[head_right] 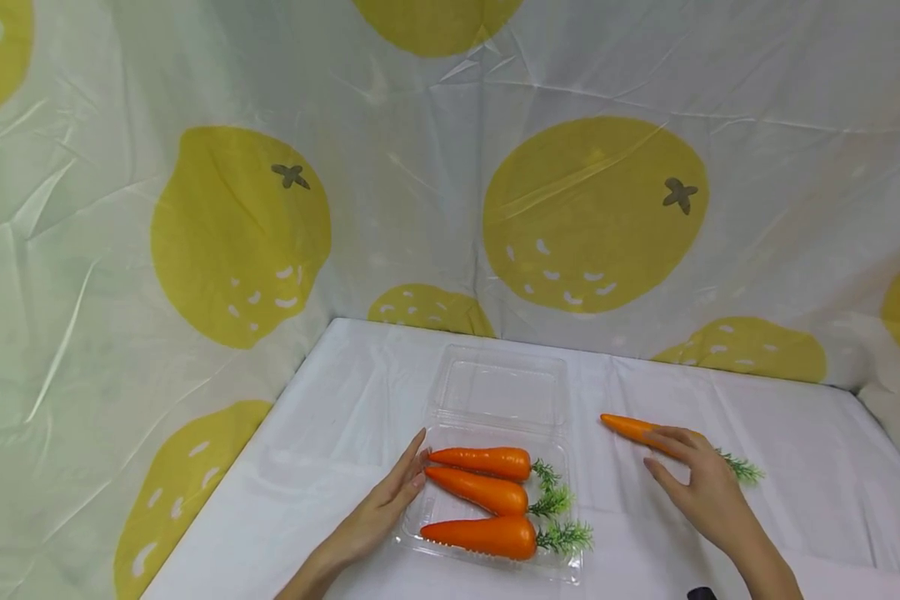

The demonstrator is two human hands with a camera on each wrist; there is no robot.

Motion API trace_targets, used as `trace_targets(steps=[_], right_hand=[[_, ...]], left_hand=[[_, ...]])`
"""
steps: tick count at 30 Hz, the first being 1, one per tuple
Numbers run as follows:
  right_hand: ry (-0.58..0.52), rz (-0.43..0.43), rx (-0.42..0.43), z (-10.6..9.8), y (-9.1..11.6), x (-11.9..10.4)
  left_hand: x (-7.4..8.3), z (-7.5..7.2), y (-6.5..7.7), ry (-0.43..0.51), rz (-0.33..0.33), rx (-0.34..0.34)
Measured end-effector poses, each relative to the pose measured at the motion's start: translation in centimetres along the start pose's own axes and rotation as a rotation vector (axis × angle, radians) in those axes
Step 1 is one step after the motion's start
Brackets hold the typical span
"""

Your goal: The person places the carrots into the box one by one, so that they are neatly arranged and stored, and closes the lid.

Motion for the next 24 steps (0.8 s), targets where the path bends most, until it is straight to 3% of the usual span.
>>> trace_targets(steps=[8,16,24], right_hand=[[-0.008,-0.020,-0.149,1.9,1.0,-0.2],[0.008,-0.049,-0.167,3.2,1.3,-1.3],[-0.016,-0.056,-0.109,2.7,1.0,-1.4]], left_hand=[[0.0,0.1,-0.1,0.013,0.002,-0.004],[0.0,0.0,0.0,0.011,0.000,0.003],[0.0,0.0,-0.1,0.009,0.001,0.002]])
Point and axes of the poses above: each hand's wrist, its own y-axis away from the middle knuckle, its own z-axis out of the palm, x = y × z, the point moved 8 cm from there along -y, towards the middle knuckle, and after that the axes turned 14 degrees about x, right-handed, at the moved point
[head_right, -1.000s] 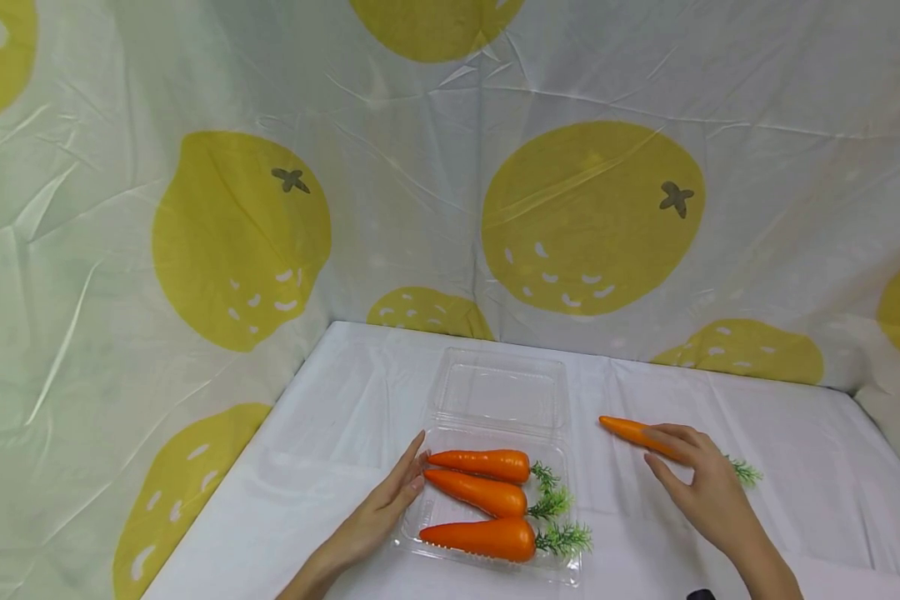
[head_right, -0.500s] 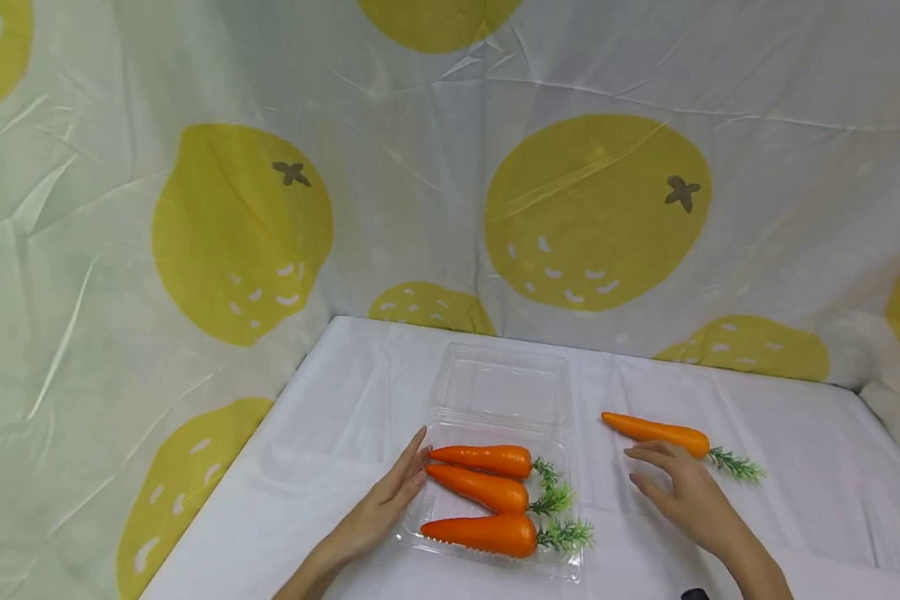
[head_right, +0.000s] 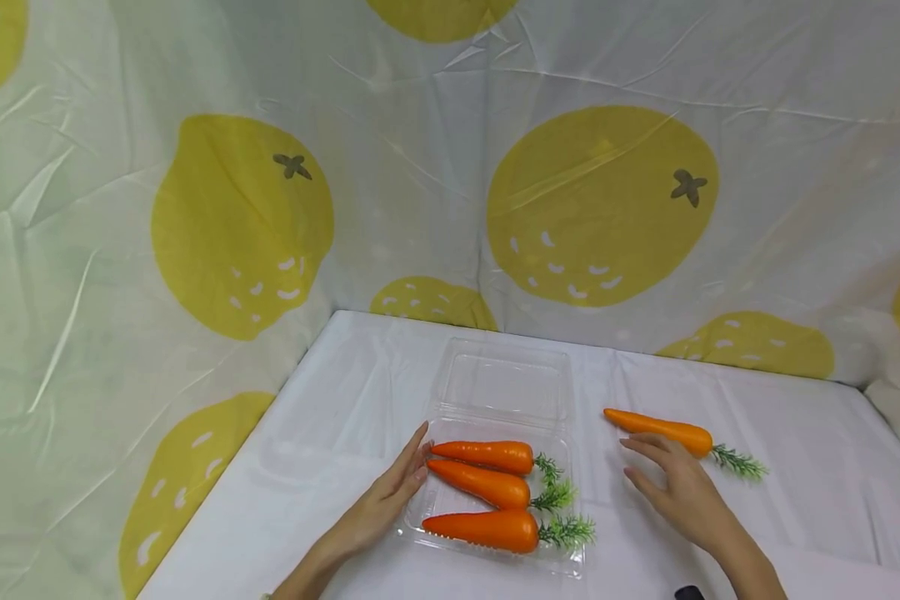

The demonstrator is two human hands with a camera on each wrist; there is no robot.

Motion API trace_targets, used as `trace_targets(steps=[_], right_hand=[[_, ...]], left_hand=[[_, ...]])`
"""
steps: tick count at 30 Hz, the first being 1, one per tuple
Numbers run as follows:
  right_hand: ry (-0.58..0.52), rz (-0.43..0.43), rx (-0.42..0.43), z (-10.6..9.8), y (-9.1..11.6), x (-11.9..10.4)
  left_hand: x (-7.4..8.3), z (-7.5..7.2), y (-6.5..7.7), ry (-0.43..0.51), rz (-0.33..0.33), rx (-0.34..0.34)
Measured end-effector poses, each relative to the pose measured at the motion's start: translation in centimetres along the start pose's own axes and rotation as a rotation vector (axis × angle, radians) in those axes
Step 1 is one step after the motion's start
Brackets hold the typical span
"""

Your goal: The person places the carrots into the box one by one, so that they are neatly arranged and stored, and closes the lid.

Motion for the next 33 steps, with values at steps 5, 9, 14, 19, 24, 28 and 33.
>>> trace_targets(steps=[5,9,14,19,24,28,33], right_hand=[[-0.029,0.052,-0.018,-0.3,-0.3,0.5],[-0.015,-0.004,0.069,-1.2,-0.6,0.6],[0.009,-0.005,0.098,-1.8,-1.0,1.2],[-0.002,0.053,0.070,-1.9,-1.3,2.0],[-0.013,0.080,0.037,-1.9,-1.7,2.5],[0.005,0.109,0.010,-1.7,-1.7,3.1],[0.016,0.144,-0.014,-1.6,-1.6,4.0]], left_hand=[[0.0,0.0,0.0,0.003,-0.003,0.000],[0.0,0.0,0.0,0.008,-0.004,-0.003],[0.1,0.0,0.0,0.016,-0.002,-0.008],[0.0,0.0,0.0,0.013,0.001,-0.006],[0.0,0.1,0.0,0.007,0.003,-0.003],[-0.1,0.1,0.0,0.004,0.004,-0.003],[0.0,0.1,0.0,0.007,0.005,-0.004]])
Point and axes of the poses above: each hand's wrist, its own y-axis away from the middle knuckle, its own z-axis out of the palm, x = y × z, the point moved 8 cm from there along -y, towards the middle knuckle, and after that the axes turned 14 degrees about x, right-handed, at the moved point
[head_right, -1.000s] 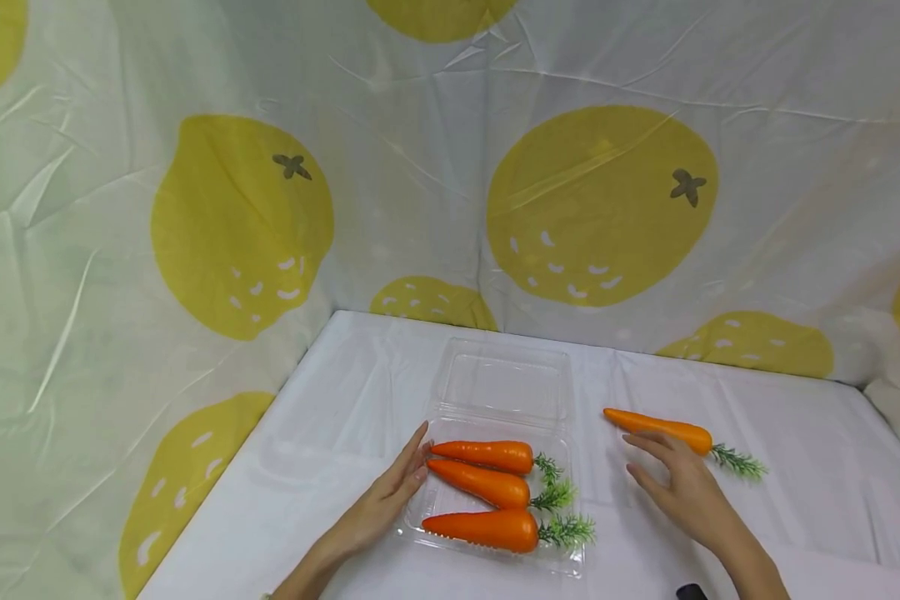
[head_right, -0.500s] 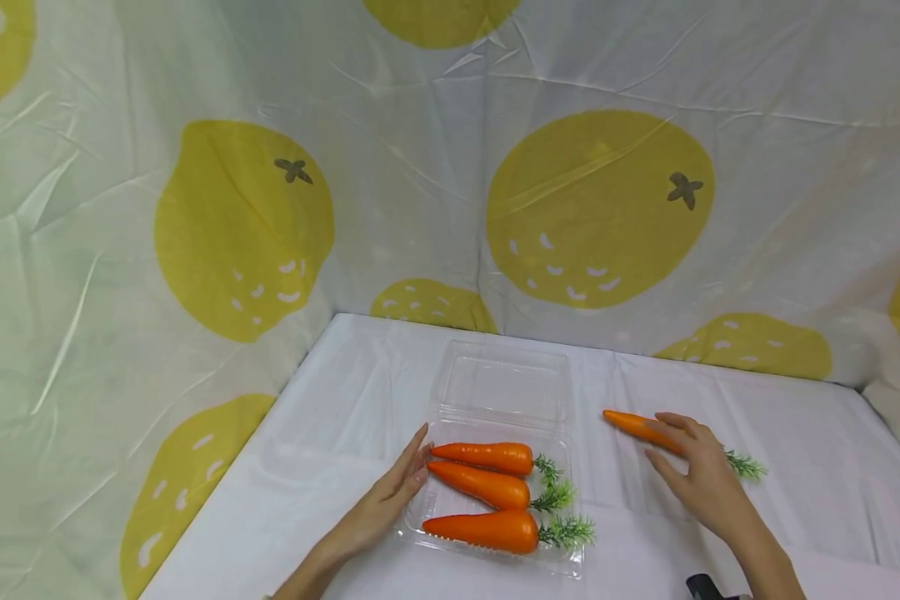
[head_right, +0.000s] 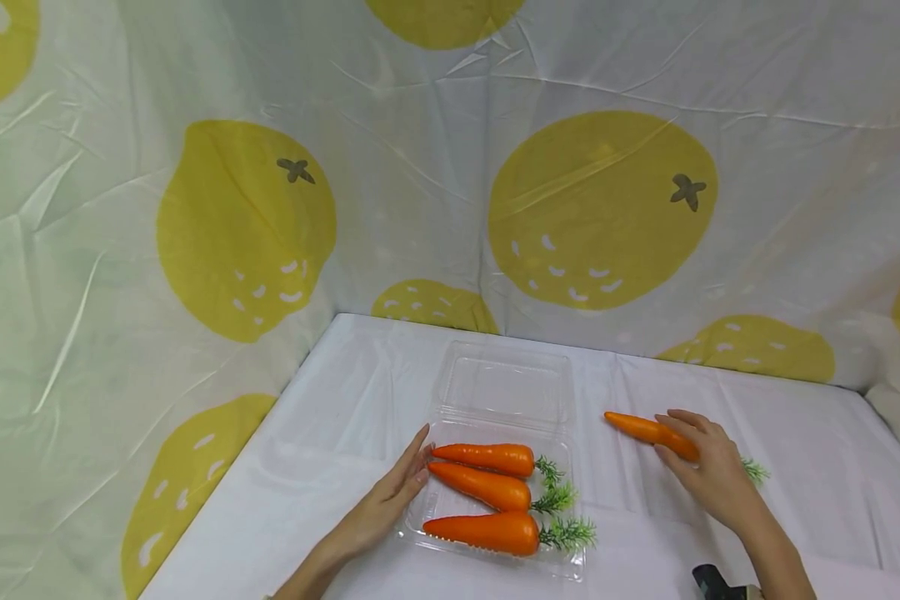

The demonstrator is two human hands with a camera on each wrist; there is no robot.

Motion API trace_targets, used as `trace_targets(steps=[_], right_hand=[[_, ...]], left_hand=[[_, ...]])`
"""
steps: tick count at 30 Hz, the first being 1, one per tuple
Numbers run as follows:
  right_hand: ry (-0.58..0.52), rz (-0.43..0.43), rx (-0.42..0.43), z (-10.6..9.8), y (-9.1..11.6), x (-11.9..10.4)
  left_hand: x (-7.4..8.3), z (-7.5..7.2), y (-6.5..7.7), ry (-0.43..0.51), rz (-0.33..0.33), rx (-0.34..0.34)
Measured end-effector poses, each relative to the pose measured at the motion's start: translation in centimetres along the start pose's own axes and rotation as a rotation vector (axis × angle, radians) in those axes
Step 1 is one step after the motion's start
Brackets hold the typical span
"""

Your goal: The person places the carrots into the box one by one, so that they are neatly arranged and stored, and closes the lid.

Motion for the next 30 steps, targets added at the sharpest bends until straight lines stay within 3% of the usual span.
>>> trace_targets(steps=[30], right_hand=[[0.019,0.032,-0.053,0.9,-0.1,2.2]], left_hand=[[0.3,0.0,0.2,0.017,-0.007,-0.011]])
Point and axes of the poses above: each hand's wrist, its own y-axis away from the middle knuckle, its own z-axis out of the palm, x = y × z, the point moved 8 cm from there along -y, towards the middle knuckle, and after that the axes turned 14 degrees about x, right-handed, at the moved point
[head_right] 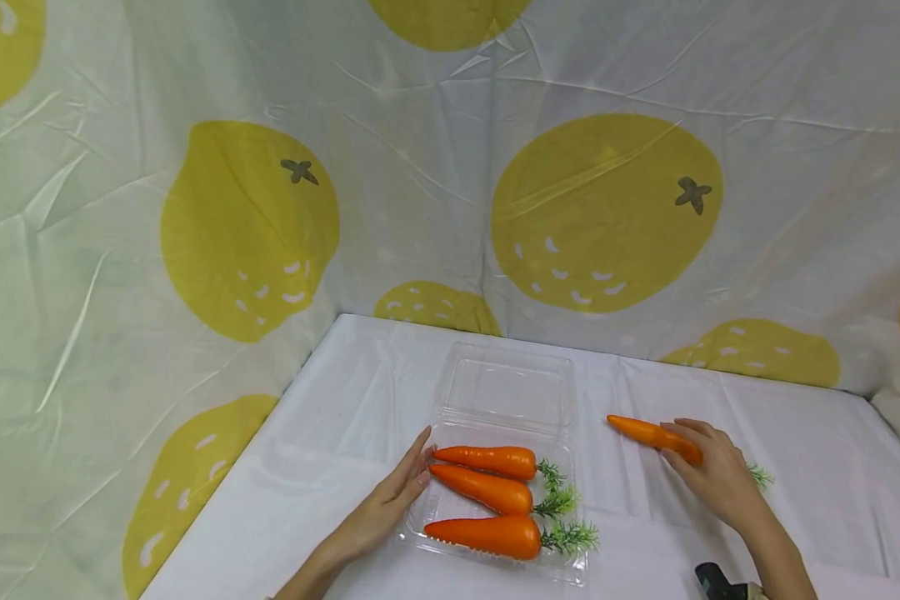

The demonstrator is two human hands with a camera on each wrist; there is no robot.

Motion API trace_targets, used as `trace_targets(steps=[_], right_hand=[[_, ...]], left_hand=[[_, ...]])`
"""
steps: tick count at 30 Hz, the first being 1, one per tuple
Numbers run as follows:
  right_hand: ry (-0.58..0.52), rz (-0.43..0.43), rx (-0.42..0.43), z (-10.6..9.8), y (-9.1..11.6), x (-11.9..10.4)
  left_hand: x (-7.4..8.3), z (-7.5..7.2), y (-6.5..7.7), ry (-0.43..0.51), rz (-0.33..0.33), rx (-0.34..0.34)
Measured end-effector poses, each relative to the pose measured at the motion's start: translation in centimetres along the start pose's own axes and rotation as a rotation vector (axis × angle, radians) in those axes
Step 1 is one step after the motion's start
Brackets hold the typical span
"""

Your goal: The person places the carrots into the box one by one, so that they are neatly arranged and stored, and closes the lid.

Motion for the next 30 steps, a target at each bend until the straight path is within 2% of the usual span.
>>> trace_targets(steps=[15,21,27,30], right_hand=[[0.031,-0.025,0.023,0.2,-0.3,0.0],[0.062,0.009,-0.039,0.6,-0.3,0.5],[0.061,-0.009,-0.067,0.7,-0.2,0.8],[0.067,0.011,-0.094,0.9,-0.2,1.1]], left_hand=[[0.0,-0.1,0.0,-0.004,0.003,0.002],[0.1,0.0,0.0,-0.007,0.003,0.000],[0.1,-0.1,0.0,-0.006,0.004,0.002],[0.1,0.0,0.0,-0.005,0.006,0.002]])
Point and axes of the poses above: each hand's wrist, its own y-axis away from the middle knuckle, its own z-axis out of the palm, x = y × z, the point moved 8 cm from there along -y, towards the middle knuckle, and after that the axes turned 14 degrees about x, right-handed, at the moved point
